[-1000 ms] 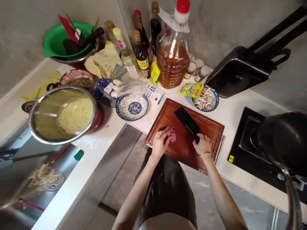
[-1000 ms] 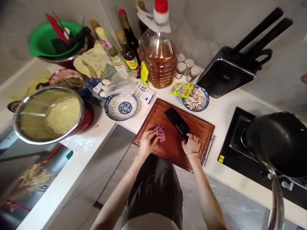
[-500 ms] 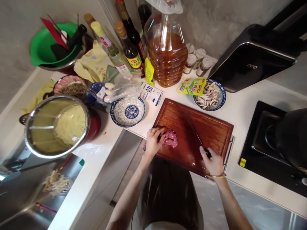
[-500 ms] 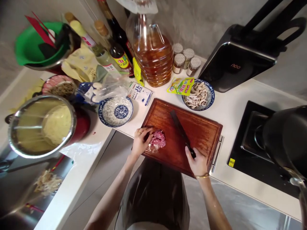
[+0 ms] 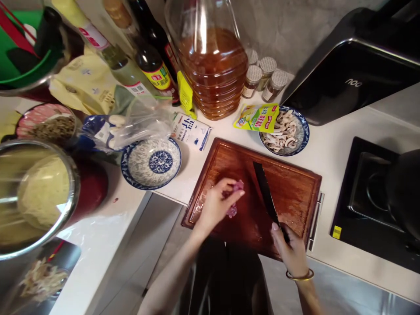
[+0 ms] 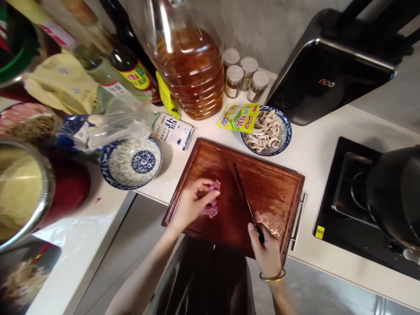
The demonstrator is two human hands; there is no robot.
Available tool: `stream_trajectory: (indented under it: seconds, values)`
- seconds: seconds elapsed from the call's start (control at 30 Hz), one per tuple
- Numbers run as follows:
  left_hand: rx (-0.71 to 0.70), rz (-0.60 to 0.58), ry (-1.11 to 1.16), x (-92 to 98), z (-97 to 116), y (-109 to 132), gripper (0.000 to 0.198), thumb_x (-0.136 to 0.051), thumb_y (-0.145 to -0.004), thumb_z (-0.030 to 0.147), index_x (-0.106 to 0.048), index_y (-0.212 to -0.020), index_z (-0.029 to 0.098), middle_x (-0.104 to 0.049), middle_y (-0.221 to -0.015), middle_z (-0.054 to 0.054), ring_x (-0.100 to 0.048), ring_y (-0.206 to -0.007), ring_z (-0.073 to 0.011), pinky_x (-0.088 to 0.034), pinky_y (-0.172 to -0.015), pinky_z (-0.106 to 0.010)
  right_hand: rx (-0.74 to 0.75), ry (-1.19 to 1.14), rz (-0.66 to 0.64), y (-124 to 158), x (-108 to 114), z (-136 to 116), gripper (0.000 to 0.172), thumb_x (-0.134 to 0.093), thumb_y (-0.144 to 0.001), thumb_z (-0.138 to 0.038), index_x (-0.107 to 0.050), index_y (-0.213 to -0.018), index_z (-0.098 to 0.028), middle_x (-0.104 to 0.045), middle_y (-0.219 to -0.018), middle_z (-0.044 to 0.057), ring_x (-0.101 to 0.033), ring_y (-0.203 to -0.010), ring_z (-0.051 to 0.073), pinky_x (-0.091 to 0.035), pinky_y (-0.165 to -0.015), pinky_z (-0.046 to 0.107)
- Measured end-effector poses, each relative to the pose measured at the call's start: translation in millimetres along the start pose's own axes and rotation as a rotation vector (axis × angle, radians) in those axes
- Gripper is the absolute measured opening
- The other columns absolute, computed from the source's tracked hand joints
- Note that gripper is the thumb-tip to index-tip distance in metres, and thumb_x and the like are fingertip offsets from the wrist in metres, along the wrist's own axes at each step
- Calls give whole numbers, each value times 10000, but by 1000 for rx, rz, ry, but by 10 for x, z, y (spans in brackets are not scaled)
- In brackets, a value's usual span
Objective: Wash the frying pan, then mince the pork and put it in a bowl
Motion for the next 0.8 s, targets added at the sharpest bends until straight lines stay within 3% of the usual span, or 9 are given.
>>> stream_trajectory:
  seconds: [0.13, 0.23, 0.4, 0.5, 0.6, 0.67, 0.8]
  values:
    - [-46, -80, -44, -562, -253, 147, 196, -711, -717, 213, -710, -907, 259, -696, -907, -44, -600, -889, -229, -425, -901, -329, -59, -61, -86, -76, 137, 186, 484, -456, -772, -683, -623, -675, -239, -551, -451, 11, -516, -421, 166, -407, -409, 266]
    - [-201, -77, -321, -835, -424, 212, 241, -568, -835, 224, -681, -1036, 290, -678, -944, -55, -557, -949, -249, -409, -923, -384, -90, -72, -81, -123, 275, 365, 469, -476, -770, -670, -614, -689, -229, -528, -446, -1, -497, -418, 157, -398, -409, 263]
    - [-290, 162, -931, -945, -508, 273, 266, -582, -832, 360, -654, -1073, 274, -584, -1094, -103, -489, -992, -284, -365, -907, -460, -124, -91, -112, -171, 417, 622, 419, -510, -768, -635, -578, -674, -233, -501, -448, -9, -459, -405, 147, -380, -402, 261]
    - [-347, 169, -1114, -991, -536, 284, 375, -593, -819, 421, -601, -1165, 278, -558, -1144, -108, -461, -1034, -289, -328, -914, -465, -131, -111, -156, -178, 447, 712, 401, -513, -777, -619, -541, -647, -241, -487, -450, -11, -448, -405, 146, -370, -396, 260]
    - [-347, 116, -1077, -1044, -607, 264, 242, -547, -860, 371, -650, -1043, 251, -633, -994, -83, -497, -950, -254, -313, -906, -442, -125, -131, -202, -177, 458, 770, 371, -523, -787, -589, -541, -667, -238, -497, -469, -7, -454, -417, 144, -369, -395, 253]
    - [-296, 165, -943, -1046, -617, 252, 186, -525, -877, 329, -668, -934, 224, -658, -902, -70, -520, -905, -236, -318, -904, -421, -113, -142, -231, -174, 461, 803, 346, -530, -795, -567, -560, -707, -233, -510, -485, -2, -467, -426, 145, -375, -398, 250]
    - [-106, 233, -400, -1014, -537, 263, 214, -541, -869, 361, -654, -928, 189, -664, -852, -53, -562, -806, -179, -396, -823, -323, -72, -172, -263, -170, 467, 852, 322, -537, -810, -531, -585, -752, -218, -522, -494, -2, -480, -428, 139, -388, -398, 238]
Point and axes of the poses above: each hand's wrist, its own y-axis away from the middle knuckle, its own x-axis out of the back of the hand, z = x × y, the point moved 3 cm from there along -y, towards the middle knuckle
